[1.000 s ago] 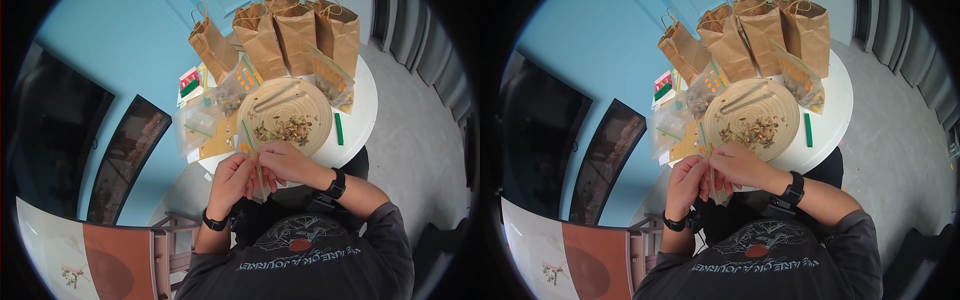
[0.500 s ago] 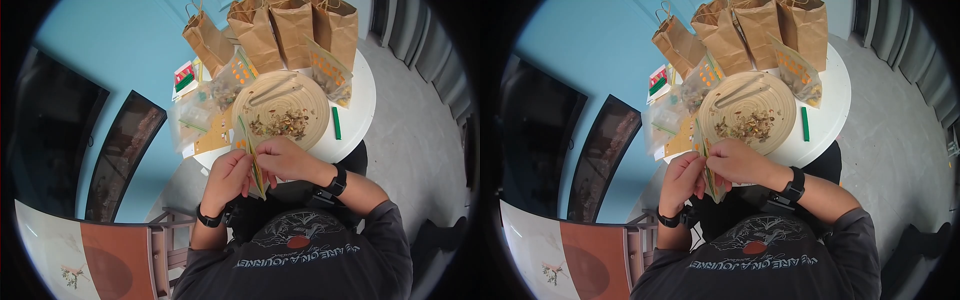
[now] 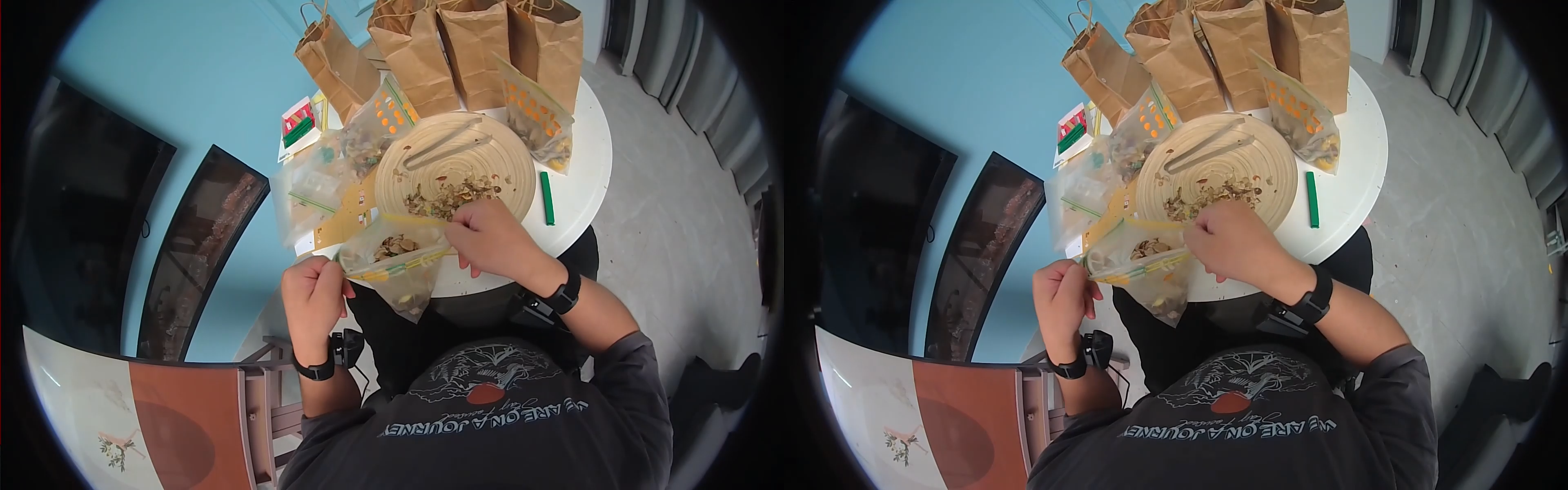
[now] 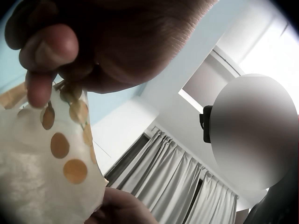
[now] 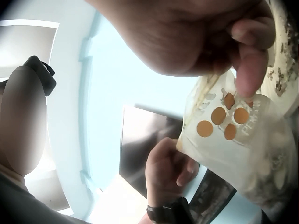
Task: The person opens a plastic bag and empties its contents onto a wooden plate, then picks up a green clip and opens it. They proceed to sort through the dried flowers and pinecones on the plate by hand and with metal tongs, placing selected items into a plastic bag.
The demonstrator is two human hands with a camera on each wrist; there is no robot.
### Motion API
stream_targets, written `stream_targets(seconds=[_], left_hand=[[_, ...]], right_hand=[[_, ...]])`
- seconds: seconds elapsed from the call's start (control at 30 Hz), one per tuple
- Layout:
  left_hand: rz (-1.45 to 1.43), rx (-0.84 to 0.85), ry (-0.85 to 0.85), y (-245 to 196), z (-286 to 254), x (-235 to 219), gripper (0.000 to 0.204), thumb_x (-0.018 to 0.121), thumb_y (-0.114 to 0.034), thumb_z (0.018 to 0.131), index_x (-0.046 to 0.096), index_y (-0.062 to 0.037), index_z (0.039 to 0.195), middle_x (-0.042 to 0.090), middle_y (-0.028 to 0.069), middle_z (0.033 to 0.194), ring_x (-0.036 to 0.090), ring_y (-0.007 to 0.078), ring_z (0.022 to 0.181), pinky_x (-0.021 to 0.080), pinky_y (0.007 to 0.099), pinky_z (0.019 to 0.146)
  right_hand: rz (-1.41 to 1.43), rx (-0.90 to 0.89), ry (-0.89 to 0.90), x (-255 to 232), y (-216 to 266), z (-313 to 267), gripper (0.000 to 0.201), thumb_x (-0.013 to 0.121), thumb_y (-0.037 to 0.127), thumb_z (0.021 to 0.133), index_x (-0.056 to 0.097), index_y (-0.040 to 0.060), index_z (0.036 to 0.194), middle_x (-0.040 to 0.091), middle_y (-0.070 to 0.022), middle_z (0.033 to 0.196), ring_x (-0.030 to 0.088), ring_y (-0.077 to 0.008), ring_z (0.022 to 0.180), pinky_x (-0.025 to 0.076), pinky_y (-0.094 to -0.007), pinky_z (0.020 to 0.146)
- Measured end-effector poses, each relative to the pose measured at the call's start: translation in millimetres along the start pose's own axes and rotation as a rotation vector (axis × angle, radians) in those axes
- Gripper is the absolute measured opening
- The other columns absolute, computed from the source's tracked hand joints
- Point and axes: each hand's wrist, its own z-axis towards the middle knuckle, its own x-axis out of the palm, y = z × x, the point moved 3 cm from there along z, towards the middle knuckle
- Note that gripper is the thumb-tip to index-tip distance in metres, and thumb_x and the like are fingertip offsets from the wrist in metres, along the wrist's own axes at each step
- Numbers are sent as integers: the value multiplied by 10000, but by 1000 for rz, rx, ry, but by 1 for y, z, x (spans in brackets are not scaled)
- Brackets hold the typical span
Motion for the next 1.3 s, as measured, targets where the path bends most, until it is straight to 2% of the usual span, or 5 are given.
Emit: stream_targets(seconds=[0.6,0.73,0.8,0.97,1.3], left_hand=[[121,209,-115,4,-1,-3,249,600,-18,944,641,37,704,670,71,703,626,112,576,459,272,525],[-52,423,-36,12,2,-6,125,723,-60,864,675,42,919,722,138,1050,705,210,984,527,354,885],[-238,410,65,18,5,1,274,777,-112,854,702,39,1070,717,160,1220,681,243,1149,497,388,1015],[-553,344,600,46,-2,65,1707,1023,-645,396,133,-13,1708,276,268,1734,283,368,1620,226,498,1303],[-245,533,542,50,-8,136,1299,1061,-384,630,325,-17,1635,421,152,1613,445,278,1472,371,441,1228]], right_hand=[[51,-59,-132,-9,8,-11,339,563,115,928,631,-89,666,640,-161,583,731,-240,553,546,-345,515],[183,12,-58,-11,8,-14,319,551,115,942,641,-86,711,683,-150,665,737,-224,575,559,-324,504],[302,11,-27,-13,9,-16,290,551,109,948,638,-72,738,678,-129,691,714,-218,564,574,-319,508],[508,34,-16,-22,12,-23,248,558,81,940,643,-33,738,678,-109,714,675,-181,574,587,-317,545],[955,-2,-186,-42,4,-25,181,567,84,966,646,-36,856,677,-122,814,709,-198,690,643,-358,622]])
